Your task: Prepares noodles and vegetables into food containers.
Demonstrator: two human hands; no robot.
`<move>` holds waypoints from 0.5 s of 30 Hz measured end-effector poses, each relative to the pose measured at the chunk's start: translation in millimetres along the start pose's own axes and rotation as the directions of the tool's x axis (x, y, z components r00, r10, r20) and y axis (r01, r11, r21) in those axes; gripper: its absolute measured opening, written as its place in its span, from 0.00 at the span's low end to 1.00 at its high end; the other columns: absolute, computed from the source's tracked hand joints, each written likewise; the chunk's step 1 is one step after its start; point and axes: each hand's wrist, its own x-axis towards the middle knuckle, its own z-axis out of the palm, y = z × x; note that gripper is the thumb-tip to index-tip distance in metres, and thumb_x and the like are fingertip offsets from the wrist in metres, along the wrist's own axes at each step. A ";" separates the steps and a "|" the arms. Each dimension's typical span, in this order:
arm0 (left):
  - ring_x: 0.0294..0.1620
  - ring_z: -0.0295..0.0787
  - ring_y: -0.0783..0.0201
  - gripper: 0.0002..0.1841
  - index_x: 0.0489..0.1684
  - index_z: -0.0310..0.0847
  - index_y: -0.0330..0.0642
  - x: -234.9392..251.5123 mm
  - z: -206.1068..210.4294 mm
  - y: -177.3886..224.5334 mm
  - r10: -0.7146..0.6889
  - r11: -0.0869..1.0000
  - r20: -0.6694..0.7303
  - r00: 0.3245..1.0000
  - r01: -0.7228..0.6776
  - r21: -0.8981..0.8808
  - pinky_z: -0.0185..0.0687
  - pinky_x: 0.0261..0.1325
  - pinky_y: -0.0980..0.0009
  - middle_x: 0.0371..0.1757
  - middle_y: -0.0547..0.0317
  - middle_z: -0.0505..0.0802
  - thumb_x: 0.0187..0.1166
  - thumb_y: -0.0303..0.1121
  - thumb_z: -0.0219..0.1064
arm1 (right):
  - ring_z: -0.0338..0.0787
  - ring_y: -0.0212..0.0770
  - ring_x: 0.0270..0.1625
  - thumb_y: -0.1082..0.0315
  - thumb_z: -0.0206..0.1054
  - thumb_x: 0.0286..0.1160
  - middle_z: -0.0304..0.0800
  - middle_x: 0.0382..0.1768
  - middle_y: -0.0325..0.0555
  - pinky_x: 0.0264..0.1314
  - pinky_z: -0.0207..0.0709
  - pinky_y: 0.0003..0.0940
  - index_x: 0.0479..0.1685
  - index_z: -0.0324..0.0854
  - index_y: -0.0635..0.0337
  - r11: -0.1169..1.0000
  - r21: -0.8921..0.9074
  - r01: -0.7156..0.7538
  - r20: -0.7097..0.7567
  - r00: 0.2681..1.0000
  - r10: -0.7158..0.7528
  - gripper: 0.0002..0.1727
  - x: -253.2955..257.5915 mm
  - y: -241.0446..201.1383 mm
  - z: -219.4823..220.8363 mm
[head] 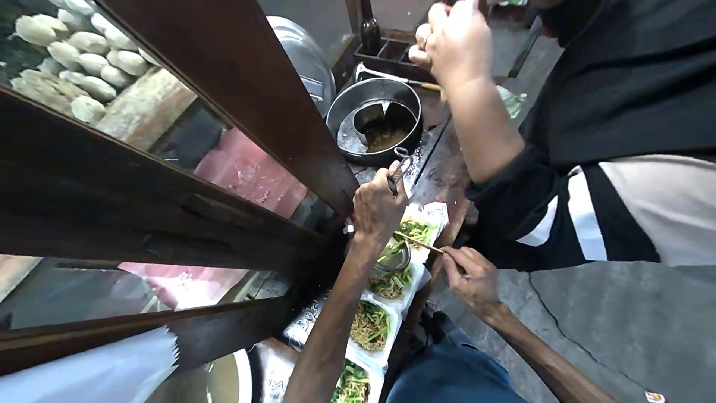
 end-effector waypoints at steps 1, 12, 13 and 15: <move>0.13 0.75 0.55 0.19 0.30 0.75 0.41 -0.8 -0.2 -1.9 -0.003 1.000 0.001 1.000 0.003 -0.007 0.70 0.15 0.60 0.16 0.52 0.78 0.91 0.46 0.58 | 0.89 0.45 0.33 0.64 0.60 0.79 0.90 0.28 0.49 0.38 0.83 0.37 0.45 0.95 0.61 1.000 -0.005 -0.015 -0.011 1.000 0.015 0.17 -0.4 -0.6 -4.9; 0.12 0.73 0.56 0.18 0.28 0.74 0.40 -1.3 -1.3 -1.3 0.057 0.998 -0.060 0.997 -0.056 0.019 0.68 0.15 0.61 0.15 0.53 0.77 0.90 0.42 0.60 | 0.89 0.45 0.33 0.62 0.59 0.79 0.90 0.29 0.48 0.38 0.82 0.38 0.45 0.95 0.60 0.999 0.000 -0.035 0.032 0.999 0.035 0.18 -1.8 -0.8 -18.7; 0.12 0.73 0.57 0.18 0.28 0.74 0.40 -2.0 -2.0 -2.1 0.059 0.998 -0.069 0.996 -0.058 0.019 0.67 0.15 0.61 0.15 0.53 0.77 0.90 0.42 0.61 | 0.88 0.44 0.32 0.62 0.59 0.80 0.90 0.29 0.48 0.37 0.81 0.36 0.45 0.95 0.59 1.000 0.005 -0.031 0.018 0.999 0.031 0.18 -1.0 -2.2 -23.2; 0.11 0.71 0.58 0.19 0.27 0.73 0.42 -4.0 -3.3 -2.2 0.066 0.998 -0.071 0.995 -0.066 0.003 0.66 0.14 0.62 0.15 0.54 0.76 0.90 0.43 0.60 | 0.88 0.43 0.33 0.62 0.59 0.79 0.91 0.29 0.47 0.38 0.82 0.35 0.44 0.95 0.58 1.000 0.029 -0.002 0.045 0.999 0.001 0.17 -1.9 -7.7 -26.6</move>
